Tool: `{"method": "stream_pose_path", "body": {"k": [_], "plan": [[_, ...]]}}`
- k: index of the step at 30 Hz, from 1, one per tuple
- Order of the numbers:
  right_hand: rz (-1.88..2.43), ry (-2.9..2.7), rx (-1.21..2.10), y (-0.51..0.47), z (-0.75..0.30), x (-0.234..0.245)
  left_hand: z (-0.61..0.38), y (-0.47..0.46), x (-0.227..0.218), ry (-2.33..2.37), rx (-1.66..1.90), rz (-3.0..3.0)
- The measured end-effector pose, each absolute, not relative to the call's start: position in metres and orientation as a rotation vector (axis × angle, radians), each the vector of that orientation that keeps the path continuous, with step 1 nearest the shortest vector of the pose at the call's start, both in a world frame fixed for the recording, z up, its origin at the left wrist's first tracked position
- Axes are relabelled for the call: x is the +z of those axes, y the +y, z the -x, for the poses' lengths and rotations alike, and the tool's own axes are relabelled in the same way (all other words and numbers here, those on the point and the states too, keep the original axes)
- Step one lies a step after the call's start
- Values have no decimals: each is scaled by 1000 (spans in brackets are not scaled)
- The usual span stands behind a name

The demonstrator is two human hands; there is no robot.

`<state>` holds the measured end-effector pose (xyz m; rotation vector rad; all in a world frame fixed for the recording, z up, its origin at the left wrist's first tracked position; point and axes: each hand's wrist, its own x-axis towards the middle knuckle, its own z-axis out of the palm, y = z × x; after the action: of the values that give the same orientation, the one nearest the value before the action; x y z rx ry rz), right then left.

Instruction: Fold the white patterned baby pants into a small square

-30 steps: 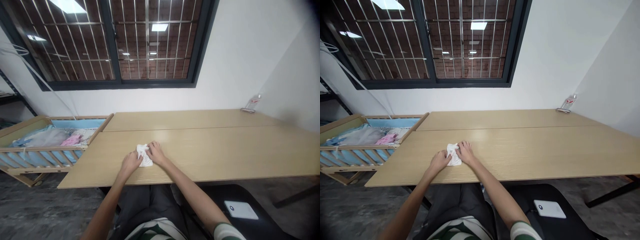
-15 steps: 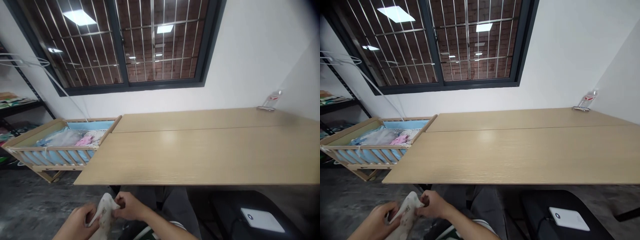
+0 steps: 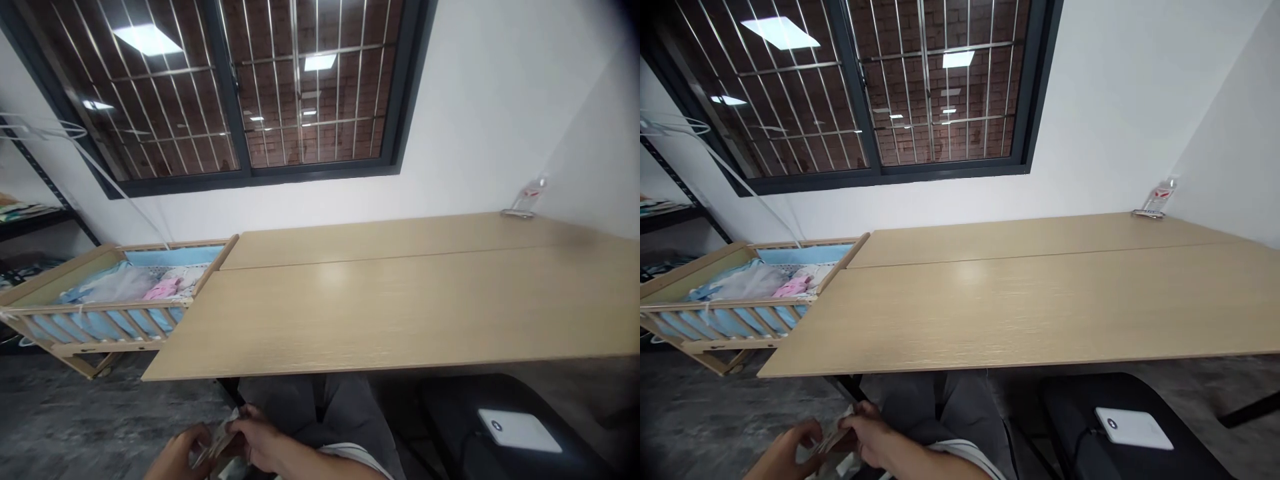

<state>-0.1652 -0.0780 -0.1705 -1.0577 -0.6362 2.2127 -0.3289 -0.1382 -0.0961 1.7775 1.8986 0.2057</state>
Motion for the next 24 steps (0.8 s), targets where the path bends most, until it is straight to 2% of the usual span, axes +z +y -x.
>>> {"method": "stream_pose_path", "body": {"k": [10,15,24], "plan": [[971,-610,2163,-75,152,-168,326,-136,-101,1777,385,-1773],[935,-971,2076,-81,157,-169,323,-130,-107,1748,463,-1760],[1458,-1401,1436,-60,133,-190,441,-146,-103,2208,470,-1738]]}}
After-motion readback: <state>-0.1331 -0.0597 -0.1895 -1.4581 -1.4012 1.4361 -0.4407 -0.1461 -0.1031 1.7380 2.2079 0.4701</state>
